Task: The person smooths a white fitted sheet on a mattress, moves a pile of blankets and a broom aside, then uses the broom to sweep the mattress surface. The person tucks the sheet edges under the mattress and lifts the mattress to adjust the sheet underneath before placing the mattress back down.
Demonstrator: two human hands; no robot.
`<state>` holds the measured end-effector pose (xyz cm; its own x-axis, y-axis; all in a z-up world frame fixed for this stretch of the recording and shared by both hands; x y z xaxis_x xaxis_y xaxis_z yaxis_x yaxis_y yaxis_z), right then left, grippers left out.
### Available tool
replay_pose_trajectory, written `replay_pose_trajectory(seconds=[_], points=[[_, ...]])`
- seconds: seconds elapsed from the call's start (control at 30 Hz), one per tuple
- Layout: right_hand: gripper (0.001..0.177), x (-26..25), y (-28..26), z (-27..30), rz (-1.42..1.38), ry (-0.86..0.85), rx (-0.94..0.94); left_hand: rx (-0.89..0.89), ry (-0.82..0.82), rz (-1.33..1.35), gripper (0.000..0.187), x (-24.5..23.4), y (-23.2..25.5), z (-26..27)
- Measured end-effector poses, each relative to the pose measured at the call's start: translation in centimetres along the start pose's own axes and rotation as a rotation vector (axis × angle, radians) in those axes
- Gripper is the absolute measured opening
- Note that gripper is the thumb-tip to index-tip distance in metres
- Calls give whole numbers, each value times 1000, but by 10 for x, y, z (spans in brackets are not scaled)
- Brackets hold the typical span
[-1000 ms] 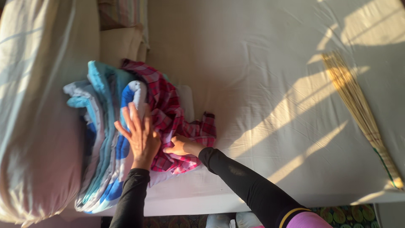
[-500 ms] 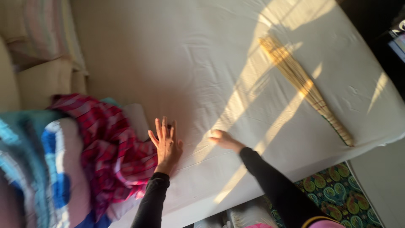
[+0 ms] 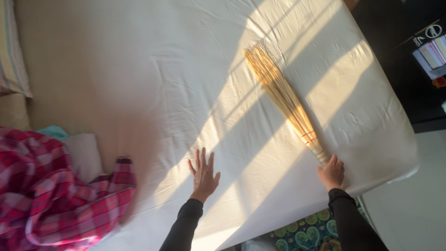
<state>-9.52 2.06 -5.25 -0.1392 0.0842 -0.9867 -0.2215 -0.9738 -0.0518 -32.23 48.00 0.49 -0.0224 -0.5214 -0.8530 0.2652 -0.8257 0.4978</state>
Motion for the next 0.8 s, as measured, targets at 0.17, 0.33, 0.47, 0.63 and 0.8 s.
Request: replay_pose_trajectory(seconds=[0.17,0.33,0.47,0.63,0.8], points=[[91,25,15,-46,62,-104,-113,-37,-106,25,84,59,36,-31],[60,53,-12,-11,-224,-117,-236,-94,-141,33,84,72,48,-48],[50,85,-74,60,-597,-337,-317,-118,-104,36,83,72,47,-58],[35,152,-152,23,-802,-988,20,-197,-86,42,82,94,39,-73],[39,123,-149,-181,-92,-357,-282,-157,-144,10,81,115,33,-66]])
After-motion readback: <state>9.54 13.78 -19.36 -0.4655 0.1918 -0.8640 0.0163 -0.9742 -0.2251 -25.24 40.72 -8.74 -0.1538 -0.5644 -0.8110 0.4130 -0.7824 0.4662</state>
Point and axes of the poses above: each hand's wrist, its own z-axis away from the middle knuckle, its own x-axis out of the palm, y = z × x, the point moved 5 cm from there along -z, towards the middle knuckle, and after that the axes turned 10 degrees about x, right-handed, at the moved point
